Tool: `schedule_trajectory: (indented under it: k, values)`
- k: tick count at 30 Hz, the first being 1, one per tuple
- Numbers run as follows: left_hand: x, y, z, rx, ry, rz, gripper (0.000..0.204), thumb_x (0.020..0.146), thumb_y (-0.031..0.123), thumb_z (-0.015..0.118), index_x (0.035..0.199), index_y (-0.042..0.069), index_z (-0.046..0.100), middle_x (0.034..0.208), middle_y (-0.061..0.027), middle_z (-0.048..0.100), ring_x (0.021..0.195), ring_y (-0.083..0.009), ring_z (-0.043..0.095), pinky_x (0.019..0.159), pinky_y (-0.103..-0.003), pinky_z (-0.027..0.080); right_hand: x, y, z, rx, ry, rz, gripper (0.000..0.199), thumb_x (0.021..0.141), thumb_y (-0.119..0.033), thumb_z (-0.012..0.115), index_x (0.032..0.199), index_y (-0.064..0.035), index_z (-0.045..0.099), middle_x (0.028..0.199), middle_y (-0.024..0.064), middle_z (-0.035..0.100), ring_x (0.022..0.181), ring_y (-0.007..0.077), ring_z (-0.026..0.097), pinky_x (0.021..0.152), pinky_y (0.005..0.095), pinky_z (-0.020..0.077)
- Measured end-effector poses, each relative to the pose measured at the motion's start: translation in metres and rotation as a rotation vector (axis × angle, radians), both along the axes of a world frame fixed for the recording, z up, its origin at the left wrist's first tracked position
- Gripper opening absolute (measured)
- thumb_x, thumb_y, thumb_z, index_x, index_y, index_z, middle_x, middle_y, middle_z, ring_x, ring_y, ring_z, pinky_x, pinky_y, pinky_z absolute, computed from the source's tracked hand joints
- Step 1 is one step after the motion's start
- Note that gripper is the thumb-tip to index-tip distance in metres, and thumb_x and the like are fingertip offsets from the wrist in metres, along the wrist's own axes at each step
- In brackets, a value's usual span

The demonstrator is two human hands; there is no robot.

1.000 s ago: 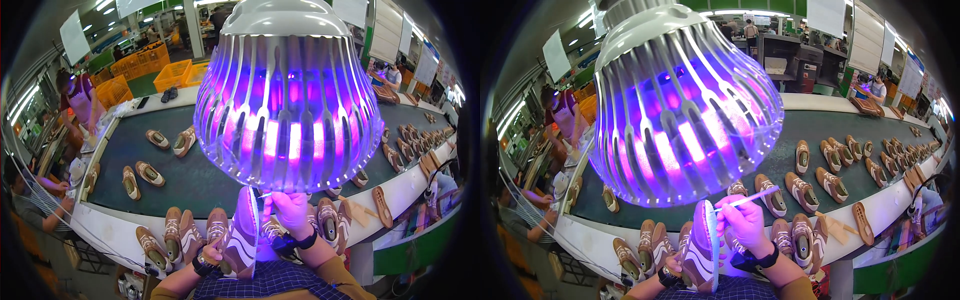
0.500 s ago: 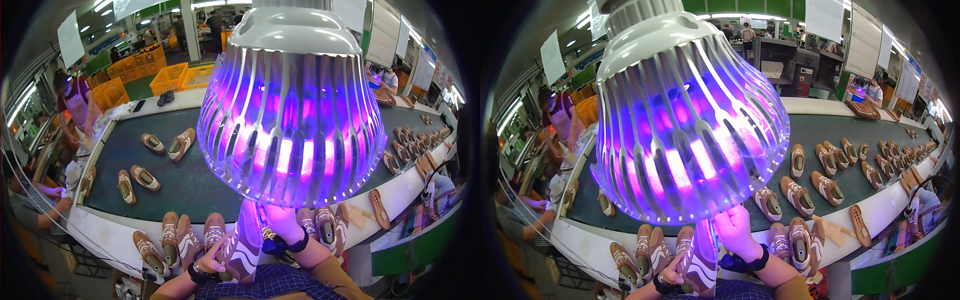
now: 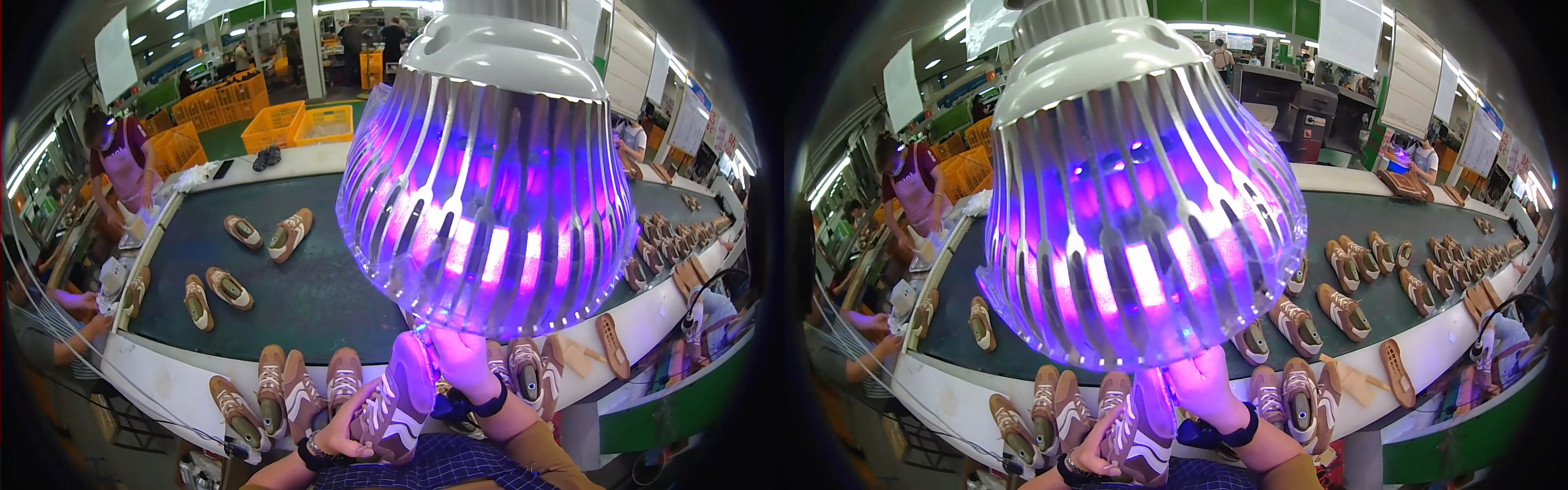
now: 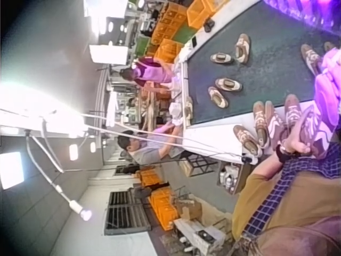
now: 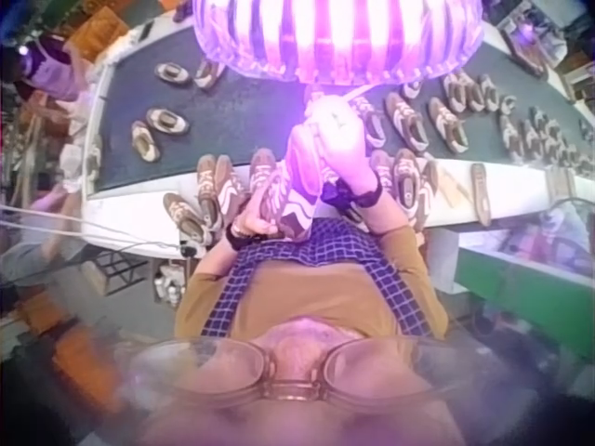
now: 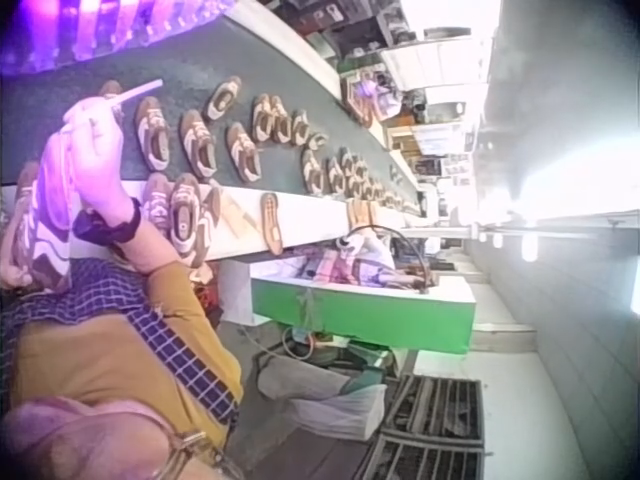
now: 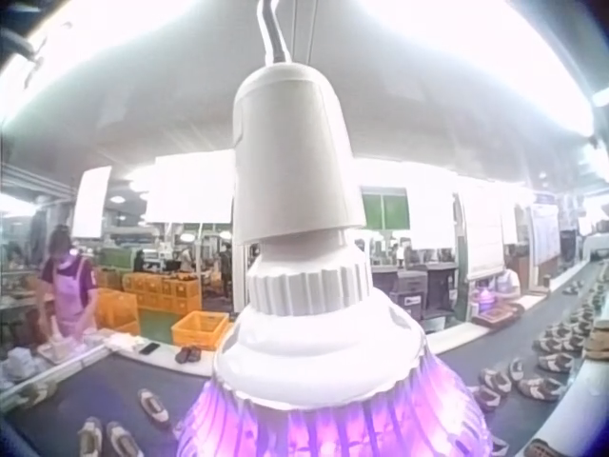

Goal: Inspecting and marking shoes on a manufacturing conveyor belt.

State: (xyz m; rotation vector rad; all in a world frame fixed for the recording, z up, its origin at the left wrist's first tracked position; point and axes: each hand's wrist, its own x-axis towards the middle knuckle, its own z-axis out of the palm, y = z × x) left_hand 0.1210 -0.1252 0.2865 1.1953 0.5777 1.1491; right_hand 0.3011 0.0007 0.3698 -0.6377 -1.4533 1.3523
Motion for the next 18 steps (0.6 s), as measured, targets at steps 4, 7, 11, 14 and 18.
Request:
schedule_trajectory:
  k: [4,7,11,14,18]
  values:
    - [0.000,-0.004,0.005,-0.044,0.011,0.000,0.112,0.058,0.027,0.079,0.142,-0.003,0.011,0.142,-0.0143,0.028,0.131,-0.0231,0.029,0.108,-0.036,0.021,-0.005,-0.010,0.018,-0.141,0.082,-0.016,0.014,0.089,-0.008,0.049,0.093,0.0001,0.060,0.070,0.0012,0.057,0.052,0.0047,0.048,0.048,0.0186,0.0365]
    - [0.001,-0.006,0.007,-0.022,0.049,0.008,0.111,0.058,0.026,0.078,0.142,-0.003,0.012,0.141,-0.0143,0.028,0.131,-0.0231,0.030,0.108,-0.036,0.021,-0.003,-0.011,0.015,-0.060,0.105,-0.033,0.017,0.091,-0.012,0.049,0.093,0.0002,0.060,0.068,0.0012,0.057,0.051,0.0042,0.047,0.047,0.0185,0.0356]
    - [0.001,-0.008,0.009,-0.044,0.058,0.004,0.111,0.058,0.025,0.078,0.142,-0.002,0.012,0.141,-0.0142,0.029,0.130,-0.0228,0.030,0.107,-0.035,0.021,0.000,-0.014,0.020,-0.120,0.073,0.031,0.019,0.091,-0.011,0.046,0.101,0.0010,0.056,0.073,0.0007,0.058,0.059,0.0038,0.049,0.051,0.0197,0.0375]
    - [0.001,-0.008,0.010,-0.058,0.063,0.004,0.111,0.058,0.025,0.078,0.142,-0.002,0.012,0.140,-0.0141,0.030,0.130,-0.0227,0.031,0.107,-0.035,0.022,-0.001,-0.013,0.016,-0.099,0.088,0.010,0.020,0.093,-0.016,0.048,0.090,0.0000,0.060,0.065,-0.0004,0.055,0.051,0.0030,0.046,0.047,0.0185,0.0329]
    - [0.002,-0.010,0.009,-0.049,0.069,0.032,0.111,0.057,0.027,0.078,0.142,-0.002,0.013,0.141,-0.0140,0.030,0.130,-0.0228,0.031,0.107,-0.035,0.022,-0.002,-0.014,0.015,-0.114,0.097,0.000,0.021,0.093,-0.018,0.049,0.087,0.0000,0.059,0.063,-0.0015,0.054,0.052,0.0017,0.044,0.047,0.0184,0.0313]
